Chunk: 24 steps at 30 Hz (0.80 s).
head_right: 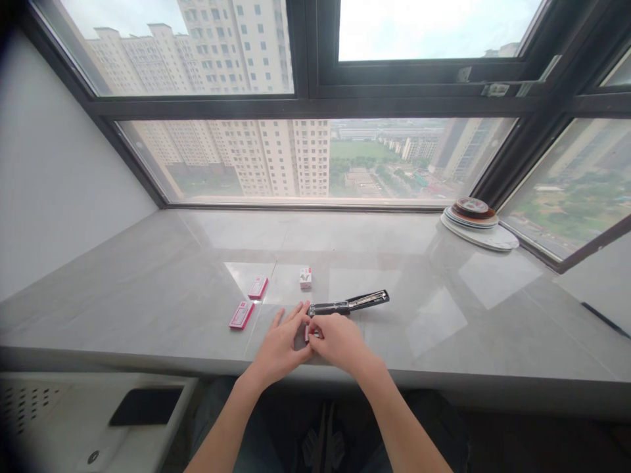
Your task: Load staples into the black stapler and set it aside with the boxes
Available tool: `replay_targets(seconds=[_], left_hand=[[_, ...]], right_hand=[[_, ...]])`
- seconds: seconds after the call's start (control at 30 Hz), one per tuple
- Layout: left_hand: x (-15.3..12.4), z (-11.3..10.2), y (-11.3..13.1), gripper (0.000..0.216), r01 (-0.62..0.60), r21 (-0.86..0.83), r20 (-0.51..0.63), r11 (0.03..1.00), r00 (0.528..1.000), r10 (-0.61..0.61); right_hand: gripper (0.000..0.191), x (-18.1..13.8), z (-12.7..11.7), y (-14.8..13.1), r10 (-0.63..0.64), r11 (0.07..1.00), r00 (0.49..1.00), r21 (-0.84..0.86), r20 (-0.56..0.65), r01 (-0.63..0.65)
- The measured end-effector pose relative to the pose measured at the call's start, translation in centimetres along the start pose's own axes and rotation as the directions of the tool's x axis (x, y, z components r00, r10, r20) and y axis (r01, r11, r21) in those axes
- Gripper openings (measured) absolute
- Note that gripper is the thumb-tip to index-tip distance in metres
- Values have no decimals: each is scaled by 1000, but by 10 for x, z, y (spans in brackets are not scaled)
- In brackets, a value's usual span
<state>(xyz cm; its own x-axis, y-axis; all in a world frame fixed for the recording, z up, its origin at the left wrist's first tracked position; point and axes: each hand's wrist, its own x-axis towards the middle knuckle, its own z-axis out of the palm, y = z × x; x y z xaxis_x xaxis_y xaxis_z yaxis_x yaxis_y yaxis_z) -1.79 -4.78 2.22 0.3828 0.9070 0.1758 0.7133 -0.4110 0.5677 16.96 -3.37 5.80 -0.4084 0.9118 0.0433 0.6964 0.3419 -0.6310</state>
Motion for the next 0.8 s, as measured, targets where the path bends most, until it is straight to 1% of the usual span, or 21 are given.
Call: replay_targets(seconds=[0.07, 0.13, 0.2, 0.27, 0.33, 0.37, 0.4, 0.47, 0.57, 0.63, 0.67, 0.73, 0.8], left_hand=[[0, -1, 0, 37, 2, -13, -5, 1000, 1000, -2], [-1, -3, 0, 30, 2, -31, -10, 1000, 1000, -2], [-4, -7, 0, 32, 4, -54, -35, 999, 999, -6], [-8, -10, 1, 31, 34, -74, -104, 997, 994, -42], [-11, -11, 4, 15, 102, -68, -183, 992, 977, -113], [-12, -9, 6, 10, 139, -47, -211, 989, 967, -146], [-12, -6, 8, 17, 172, -12, -232, 985, 958, -170], [-10, 3, 15, 27, 206, 85, -262, 975, 948, -178], [-4, 16, 28, 27, 208, 206, -287, 956, 947, -145], [1, 21, 35, 27, 218, 225, -291, 950, 945, -148], [3, 22, 37, 26, 226, 213, -297, 950, 942, -158], [5, 22, 42, 22, 225, 167, -306, 960, 937, -167], [7, 24, 44, 20, 193, 130, -305, 973, 941, -146]], right_hand=[[15, -6, 0, 2, 19, 1000, 1000, 13, 12, -19], [13, -14, -5, 6, 21, 998, 1000, 63, 4, -22], [16, -23, -12, 14, 53, 992, 997, 120, -48, -47], [20, -33, -20, 27, 150, 981, 979, 142, -138, -130], [26, -42, -24, 42, 262, 963, 942, 124, -209, -240], [28, -45, -24, 48, 300, 953, 928, 109, -222, -282], [30, -47, -23, 53, 319, 947, 923, 95, -216, -305], [33, -47, -16, 56, 307, 951, 936, 89, -172, -296], [34, -42, -4, 51, 233, 966, 965, 147, -125, -214], [36, -41, -1, 52, 219, 959, 969, 206, -114, -193], [37, -43, -2, 56, 244, 949, 963, 233, -110, -214], [39, -48, -11, 73, 358, 905, 927, 287, -111, -315], [44, -54, -26, 94, 489, 835, 862, 356, -134, -419]])
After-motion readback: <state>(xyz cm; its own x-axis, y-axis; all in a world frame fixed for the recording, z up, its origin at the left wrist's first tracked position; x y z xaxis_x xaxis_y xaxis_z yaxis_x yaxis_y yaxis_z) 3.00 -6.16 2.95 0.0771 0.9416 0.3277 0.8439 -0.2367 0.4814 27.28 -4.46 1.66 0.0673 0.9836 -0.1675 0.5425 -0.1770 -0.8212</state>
